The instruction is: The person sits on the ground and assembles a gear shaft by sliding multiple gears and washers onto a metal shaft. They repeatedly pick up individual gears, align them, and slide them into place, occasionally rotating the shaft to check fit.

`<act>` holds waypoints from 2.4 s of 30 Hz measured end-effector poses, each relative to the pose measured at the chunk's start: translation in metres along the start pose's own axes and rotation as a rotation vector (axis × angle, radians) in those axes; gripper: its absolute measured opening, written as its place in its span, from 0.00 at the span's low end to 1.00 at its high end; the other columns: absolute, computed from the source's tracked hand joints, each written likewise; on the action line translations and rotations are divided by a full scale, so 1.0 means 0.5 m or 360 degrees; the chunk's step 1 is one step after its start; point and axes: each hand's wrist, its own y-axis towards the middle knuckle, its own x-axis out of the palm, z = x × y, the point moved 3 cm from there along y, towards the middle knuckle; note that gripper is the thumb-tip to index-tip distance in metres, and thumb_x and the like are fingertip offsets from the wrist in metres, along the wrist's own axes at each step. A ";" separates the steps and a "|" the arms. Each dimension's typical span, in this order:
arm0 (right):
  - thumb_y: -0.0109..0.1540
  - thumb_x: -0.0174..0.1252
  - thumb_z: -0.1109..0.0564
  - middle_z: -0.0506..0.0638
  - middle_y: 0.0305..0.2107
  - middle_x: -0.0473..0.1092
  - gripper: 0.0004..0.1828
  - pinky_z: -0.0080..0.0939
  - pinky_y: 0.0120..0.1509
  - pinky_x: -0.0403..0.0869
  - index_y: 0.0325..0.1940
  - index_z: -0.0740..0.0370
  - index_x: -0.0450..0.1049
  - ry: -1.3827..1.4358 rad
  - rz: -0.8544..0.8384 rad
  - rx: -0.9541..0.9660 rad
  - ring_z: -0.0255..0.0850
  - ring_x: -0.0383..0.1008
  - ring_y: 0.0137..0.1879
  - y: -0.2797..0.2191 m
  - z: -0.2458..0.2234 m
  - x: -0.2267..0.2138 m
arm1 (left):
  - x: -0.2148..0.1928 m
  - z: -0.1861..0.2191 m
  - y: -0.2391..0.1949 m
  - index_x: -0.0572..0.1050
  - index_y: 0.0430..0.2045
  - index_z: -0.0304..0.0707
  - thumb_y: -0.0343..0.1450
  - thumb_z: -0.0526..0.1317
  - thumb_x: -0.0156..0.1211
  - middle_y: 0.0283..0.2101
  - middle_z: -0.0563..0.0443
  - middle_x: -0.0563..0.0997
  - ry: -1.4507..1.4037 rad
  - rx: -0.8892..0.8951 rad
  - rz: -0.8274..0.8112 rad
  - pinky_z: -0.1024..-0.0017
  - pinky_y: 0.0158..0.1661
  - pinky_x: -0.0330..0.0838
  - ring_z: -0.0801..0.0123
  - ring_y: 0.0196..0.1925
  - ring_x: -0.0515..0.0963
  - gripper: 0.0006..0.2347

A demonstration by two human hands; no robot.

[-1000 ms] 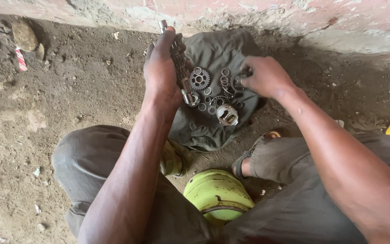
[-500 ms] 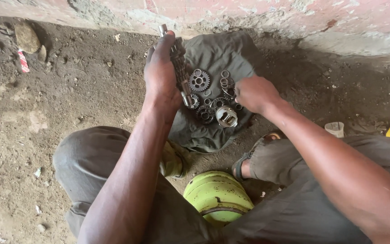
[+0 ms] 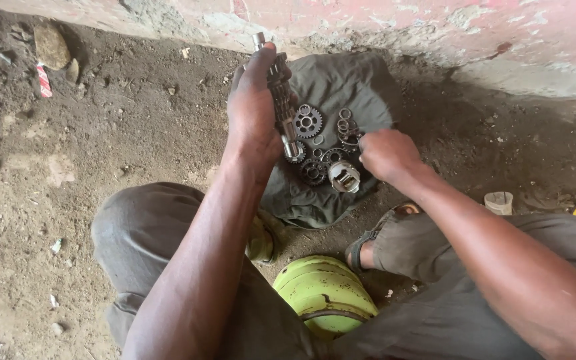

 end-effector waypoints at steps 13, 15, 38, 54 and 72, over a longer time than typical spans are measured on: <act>0.66 0.59 0.61 0.57 0.37 0.81 0.09 0.48 0.52 0.79 0.46 0.66 0.82 0.0637 0.0491 -0.0473 0.46 0.83 0.42 0.105 -0.106 -0.051 | -0.014 0.013 -0.017 0.74 0.38 0.36 0.71 0.45 0.55 0.35 0.49 0.75 -0.0075 0.0012 -0.0085 0.71 0.31 0.70 0.71 0.28 0.71 0.12; 0.62 0.64 0.65 0.57 0.31 0.81 0.04 0.52 0.49 0.80 0.37 0.66 0.84 0.0615 0.0825 -0.0797 0.47 0.81 0.36 0.146 -0.103 -0.025 | -0.012 0.018 -0.019 0.73 0.39 0.36 0.70 0.46 0.56 0.32 0.51 0.76 -0.0100 0.0021 -0.0119 0.71 0.30 0.68 0.72 0.26 0.72 0.13; 0.66 0.46 0.73 0.56 0.29 0.72 0.13 0.46 0.35 0.74 0.29 0.68 0.71 0.0230 0.0128 -0.0293 0.46 0.72 0.30 0.196 -0.175 -0.083 | -0.009 0.038 -0.011 0.72 0.40 0.35 0.67 0.45 0.56 0.30 0.52 0.68 -0.0215 0.0000 0.0008 0.68 0.32 0.65 0.70 0.28 0.69 0.14; 0.66 0.43 0.68 0.53 0.14 0.60 0.18 0.45 0.21 0.54 0.20 0.65 0.64 0.0083 0.0034 -0.0253 0.43 0.54 0.16 0.223 -0.195 -0.094 | -0.012 0.039 -0.003 0.72 0.36 0.32 0.66 0.44 0.57 0.28 0.47 0.73 -0.0243 0.0072 0.0040 0.66 0.28 0.70 0.65 0.24 0.73 0.13; 0.64 0.42 0.71 0.60 0.37 0.67 0.07 0.59 0.32 0.68 0.40 0.71 0.67 0.0257 0.0721 -0.0544 0.56 0.69 0.38 0.156 -0.161 -0.006 | -0.013 0.038 -0.008 0.69 0.39 0.33 0.68 0.42 0.56 0.31 0.49 0.72 -0.0270 0.0004 -0.0046 0.71 0.26 0.67 0.70 0.23 0.69 0.12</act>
